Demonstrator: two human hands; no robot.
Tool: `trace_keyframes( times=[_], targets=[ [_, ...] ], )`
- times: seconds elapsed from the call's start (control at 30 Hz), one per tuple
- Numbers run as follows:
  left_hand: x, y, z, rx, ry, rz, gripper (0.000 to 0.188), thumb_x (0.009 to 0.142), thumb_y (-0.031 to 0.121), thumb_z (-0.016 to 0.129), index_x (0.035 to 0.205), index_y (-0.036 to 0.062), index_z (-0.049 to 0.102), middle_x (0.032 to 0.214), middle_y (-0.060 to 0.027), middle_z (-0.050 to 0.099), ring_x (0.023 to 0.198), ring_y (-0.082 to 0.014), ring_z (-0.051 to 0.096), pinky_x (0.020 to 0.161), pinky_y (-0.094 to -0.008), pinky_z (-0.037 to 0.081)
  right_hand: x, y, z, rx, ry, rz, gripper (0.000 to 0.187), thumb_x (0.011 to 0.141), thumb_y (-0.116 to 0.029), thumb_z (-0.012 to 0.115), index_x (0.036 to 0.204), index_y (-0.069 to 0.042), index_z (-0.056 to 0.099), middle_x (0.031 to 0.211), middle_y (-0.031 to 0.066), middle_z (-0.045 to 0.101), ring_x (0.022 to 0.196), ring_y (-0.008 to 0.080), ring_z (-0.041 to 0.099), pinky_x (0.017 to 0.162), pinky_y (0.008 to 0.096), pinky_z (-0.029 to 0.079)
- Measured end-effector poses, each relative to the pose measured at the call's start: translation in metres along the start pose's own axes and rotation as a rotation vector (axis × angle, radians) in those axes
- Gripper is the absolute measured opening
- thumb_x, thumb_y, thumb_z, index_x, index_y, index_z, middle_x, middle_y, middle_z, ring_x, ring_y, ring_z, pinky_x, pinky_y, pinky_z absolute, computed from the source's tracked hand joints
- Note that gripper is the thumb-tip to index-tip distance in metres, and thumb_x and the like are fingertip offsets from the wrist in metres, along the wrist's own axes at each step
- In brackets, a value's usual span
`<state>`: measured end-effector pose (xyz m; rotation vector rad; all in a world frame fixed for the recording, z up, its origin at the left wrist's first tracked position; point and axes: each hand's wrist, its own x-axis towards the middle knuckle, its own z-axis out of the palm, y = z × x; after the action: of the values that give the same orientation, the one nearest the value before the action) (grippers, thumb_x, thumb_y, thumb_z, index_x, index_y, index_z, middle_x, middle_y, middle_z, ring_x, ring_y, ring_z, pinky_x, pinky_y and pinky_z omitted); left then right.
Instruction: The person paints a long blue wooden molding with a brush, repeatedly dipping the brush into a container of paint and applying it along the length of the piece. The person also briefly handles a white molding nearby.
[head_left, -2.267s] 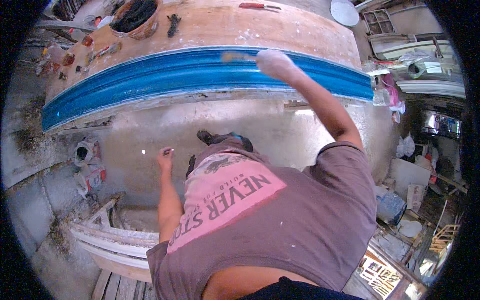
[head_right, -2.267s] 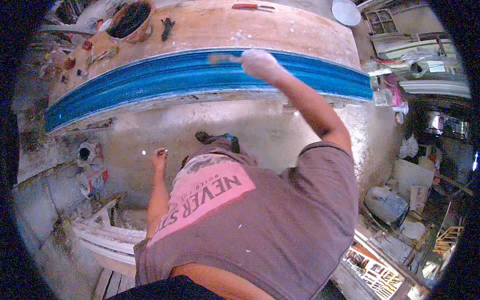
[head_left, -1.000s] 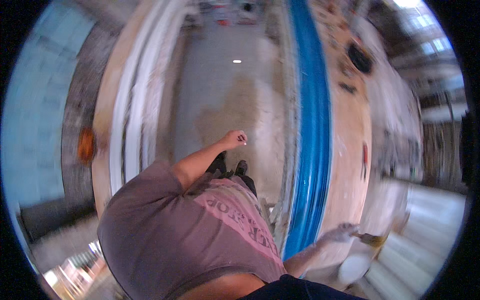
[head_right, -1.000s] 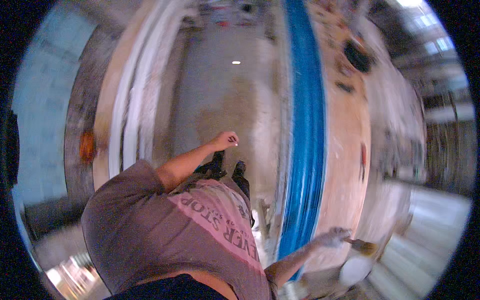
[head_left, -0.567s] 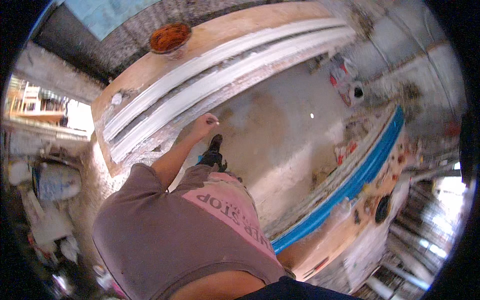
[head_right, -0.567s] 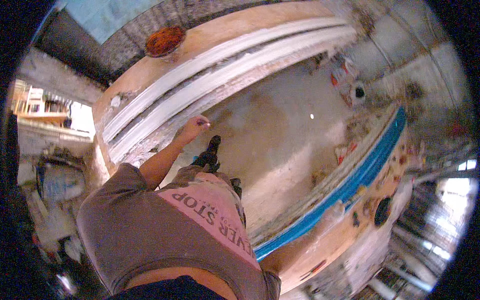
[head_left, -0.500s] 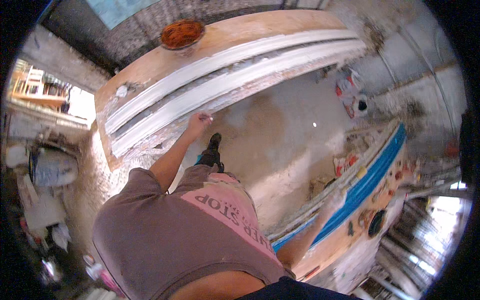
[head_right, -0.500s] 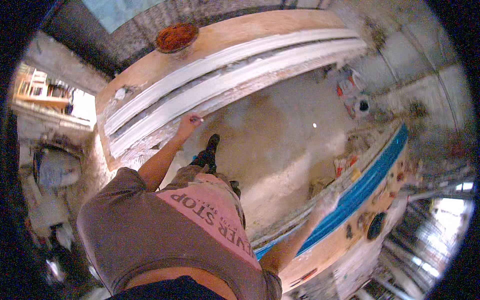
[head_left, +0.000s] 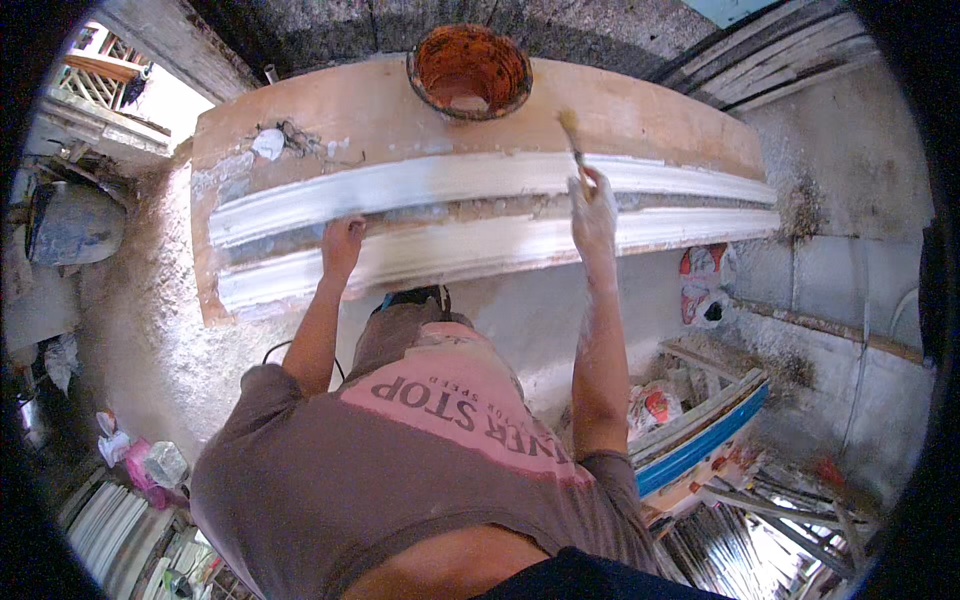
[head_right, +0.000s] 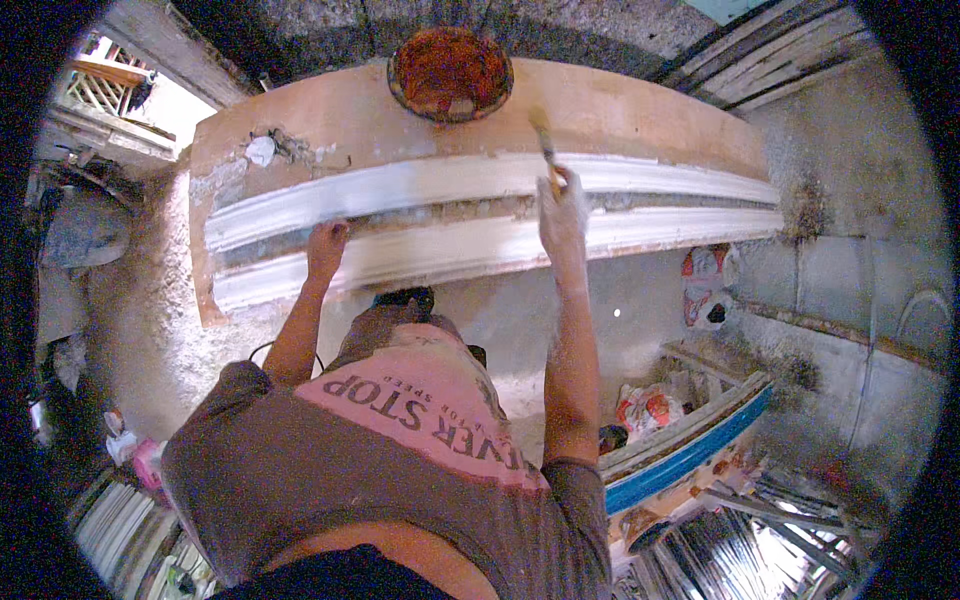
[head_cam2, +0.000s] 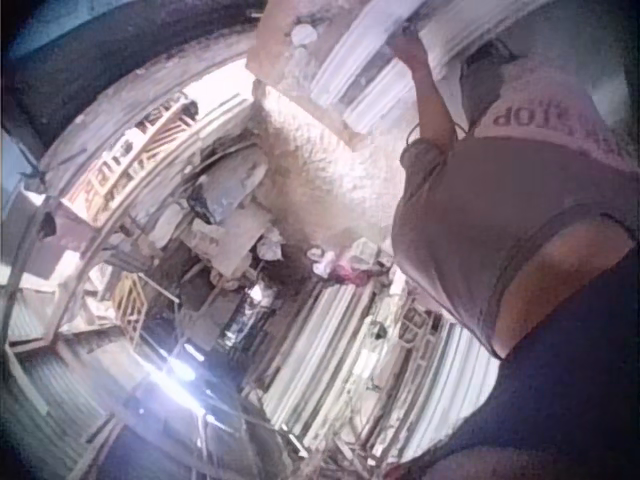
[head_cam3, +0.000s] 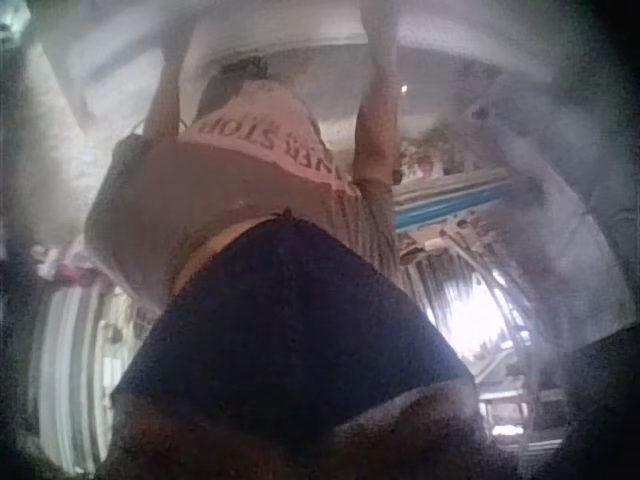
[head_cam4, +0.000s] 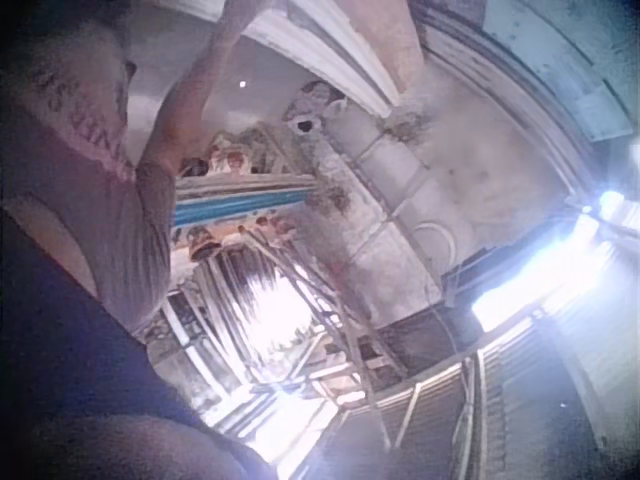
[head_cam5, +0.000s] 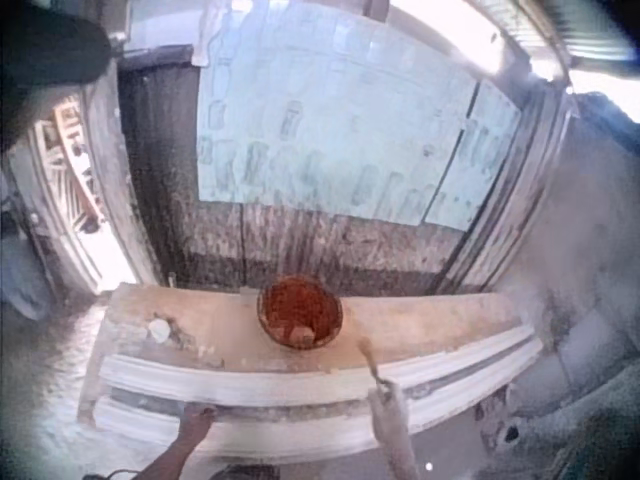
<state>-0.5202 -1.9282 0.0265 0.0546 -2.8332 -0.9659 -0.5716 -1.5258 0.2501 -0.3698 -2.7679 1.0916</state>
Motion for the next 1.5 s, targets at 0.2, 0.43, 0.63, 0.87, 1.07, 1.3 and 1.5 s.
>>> trace_keyframes(
  times=[0.2, 0.43, 0.63, 0.87, 1.07, 1.3, 1.5],
  targets=[
    [0.012, 0.022, -0.006, 0.145, -0.085, -0.121, 0.014, 0.084, 0.020, 0.064, 0.092, 0.0103, 0.071, 0.089, -0.0145, 0.068, 0.087, -0.0342, 0.064, 0.080, -0.0457, 0.049, 0.162, -0.033, 0.118, -0.299, -0.195, -0.312, 0.024, 0.090, -0.023, 0.059, 0.106, -0.005, 0.056, 0.095, 0.0241, 0.068, 0.092, 0.0445, 0.066, 0.081, 0.0487, 0.053],
    [0.020, 0.026, -0.012, 0.061, -0.177, -0.184, 0.016, 0.082, 0.021, 0.064, 0.091, 0.0112, 0.072, 0.079, -0.0148, 0.067, 0.076, -0.0347, 0.066, 0.071, -0.0455, 0.051, 0.225, -0.017, 0.223, -0.625, -0.353, -0.254, 0.021, 0.086, -0.020, 0.054, 0.097, -0.005, 0.062, 0.094, 0.0233, 0.069, 0.088, 0.0409, 0.069, 0.078, 0.0523, 0.055],
    [0.020, 0.025, -0.010, 0.153, -0.193, -0.168, 0.021, 0.084, 0.027, 0.065, 0.093, 0.0097, 0.072, 0.084, -0.0146, 0.070, 0.077, -0.0341, 0.068, 0.072, -0.0444, 0.053, 0.230, -0.034, 0.187, -0.400, -0.175, -0.355, 0.024, 0.085, -0.023, 0.056, 0.084, -0.001, 0.064, 0.093, 0.0267, 0.067, 0.086, 0.0435, 0.067, 0.080, 0.0508, 0.054],
    [0.010, 0.010, 0.007, 0.118, -0.212, -0.241, 0.029, 0.088, 0.033, 0.064, 0.093, 0.0046, 0.072, 0.087, -0.0181, 0.070, 0.081, -0.0360, 0.069, 0.071, -0.0459, 0.053, 0.173, -0.136, 0.087, -0.023, 0.080, -0.213, 0.020, 0.089, -0.021, 0.060, 0.100, -0.005, 0.058, 0.083, 0.0235, 0.067, 0.081, 0.0431, 0.065, 0.074, 0.0533, 0.052],
    [0.016, 0.018, 0.006, 0.168, -0.179, -0.214, 0.032, 0.090, 0.034, 0.062, 0.093, 0.0027, 0.071, 0.088, -0.0197, 0.070, 0.081, -0.0362, 0.068, 0.073, -0.0469, 0.052, 0.151, -0.062, 0.146, 0.002, 0.009, -0.239, 0.020, 0.093, -0.024, 0.057, 0.101, -0.007, 0.053, 0.076, 0.0202, 0.067, 0.071, 0.0400, 0.067, 0.066, 0.0534, 0.053],
    [0.016, 0.006, 0.022, 0.182, 0.001, -0.098, 0.031, 0.093, 0.030, 0.059, 0.095, 0.0013, 0.071, 0.089, -0.0177, 0.071, 0.082, -0.0333, 0.067, 0.075, -0.0437, 0.052, 0.143, -0.017, 0.108, 0.271, -0.076, -0.103, 0.026, 0.094, -0.023, 0.057, 0.115, -0.007, 0.054, 0.088, 0.0215, 0.068, 0.088, 0.0420, 0.066, 0.077, 0.0523, 0.051],
    [0.037, 0.151, 0.089, -0.361, 0.039, 0.027, 0.026, 0.098, 0.017, 0.055, 0.082, -0.0017, 0.063, 0.071, -0.0097, 0.062, 0.066, -0.0194, 0.056, 0.061, -0.0352, 0.044, 0.106, 0.060, -0.042, 0.479, 0.217, 0.025, 0.033, 0.097, -0.032, 0.056, 0.113, -0.003, 0.059, 0.089, 0.0218, 0.066, 0.086, 0.0384, 0.065, 0.075, 0.0479, 0.049]
  ],
)
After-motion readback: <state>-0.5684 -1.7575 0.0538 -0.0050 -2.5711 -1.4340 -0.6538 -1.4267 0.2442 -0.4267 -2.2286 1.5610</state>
